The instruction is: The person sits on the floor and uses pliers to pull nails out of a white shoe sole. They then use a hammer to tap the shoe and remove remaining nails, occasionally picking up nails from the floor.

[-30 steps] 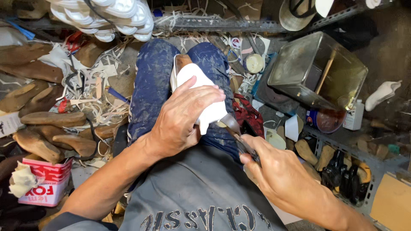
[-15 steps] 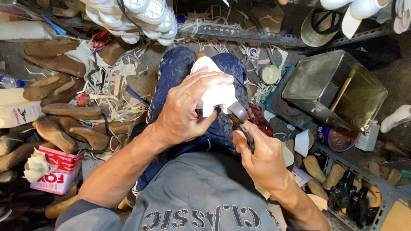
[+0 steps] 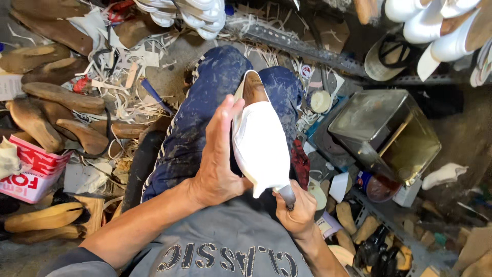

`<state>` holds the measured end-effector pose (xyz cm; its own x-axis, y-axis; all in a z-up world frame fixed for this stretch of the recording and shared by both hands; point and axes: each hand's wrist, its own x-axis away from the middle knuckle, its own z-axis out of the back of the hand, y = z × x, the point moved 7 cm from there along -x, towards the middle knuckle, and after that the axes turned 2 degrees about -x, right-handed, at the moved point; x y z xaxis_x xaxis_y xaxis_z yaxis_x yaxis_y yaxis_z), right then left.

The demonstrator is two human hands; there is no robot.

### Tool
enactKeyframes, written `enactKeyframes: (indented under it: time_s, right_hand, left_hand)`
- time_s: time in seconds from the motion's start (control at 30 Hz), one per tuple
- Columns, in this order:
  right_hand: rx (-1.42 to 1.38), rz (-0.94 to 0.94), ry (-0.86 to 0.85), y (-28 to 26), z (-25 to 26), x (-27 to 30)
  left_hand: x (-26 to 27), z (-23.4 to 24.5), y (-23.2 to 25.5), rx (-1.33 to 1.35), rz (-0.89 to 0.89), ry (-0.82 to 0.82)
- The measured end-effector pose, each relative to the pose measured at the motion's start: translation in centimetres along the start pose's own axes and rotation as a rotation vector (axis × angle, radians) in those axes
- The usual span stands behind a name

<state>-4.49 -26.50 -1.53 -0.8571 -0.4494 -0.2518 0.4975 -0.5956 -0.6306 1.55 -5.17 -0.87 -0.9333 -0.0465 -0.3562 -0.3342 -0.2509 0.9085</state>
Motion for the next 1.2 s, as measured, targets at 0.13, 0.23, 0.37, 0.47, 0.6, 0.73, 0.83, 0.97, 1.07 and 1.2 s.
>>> enactKeyframes:
  time_s: [0.13,0.23,0.37,0.47,0.6,0.73,0.83,0.97,1.07,1.2]
  right_hand:
    - [0.056,-0.080,-0.082,-0.9,0.8,-2.1]
    - [0.103,-0.138,-0.140,-2.6,2.0,-5.4]
    - [0.064,-0.192,-0.217,-3.9,2.9,-9.1]
    - [0.054,-0.199,-0.265,-4.1,3.3,-9.9]
    - [-0.236,-0.422,-0.445,-4.5,4.4,-12.2]
    - [-0.438,-0.683,-0.702,-4.1,3.9,-11.7]
    - [-0.360,-0.669,-0.690,-4.4,3.7,-11.2]
    - [-0.252,-0.590,-0.519,-3.9,2.1,-11.1]
    - [-0.222,-0.426,-0.309,-3.3,1.1,-11.2]
    - [-0.227,-0.337,-0.227,-2.5,-0.4,-11.1]
  left_hand:
    - [-1.2,0.5,0.9,-0.093,-0.087,-0.036]
    - [-4.2,0.8,2.7,-0.054,-0.259,-0.185]
    - [-6.8,1.3,3.2,0.018,-0.348,-0.292]
    - [-6.8,1.6,2.8,-0.005,-0.333,-0.271]
    - [-6.8,1.7,2.6,0.012,-0.329,-0.277]
    - [-6.9,1.9,2.5,0.026,-0.316,-0.285]
    - [-6.9,2.1,2.5,0.022,-0.306,-0.301]
    - [-6.9,2.5,0.5,0.001,-0.101,-0.292]
    - [-7.5,2.6,0.4,0.059,-0.047,-0.238]
    - [-8.1,2.9,0.4,0.061,-0.063,-0.216]
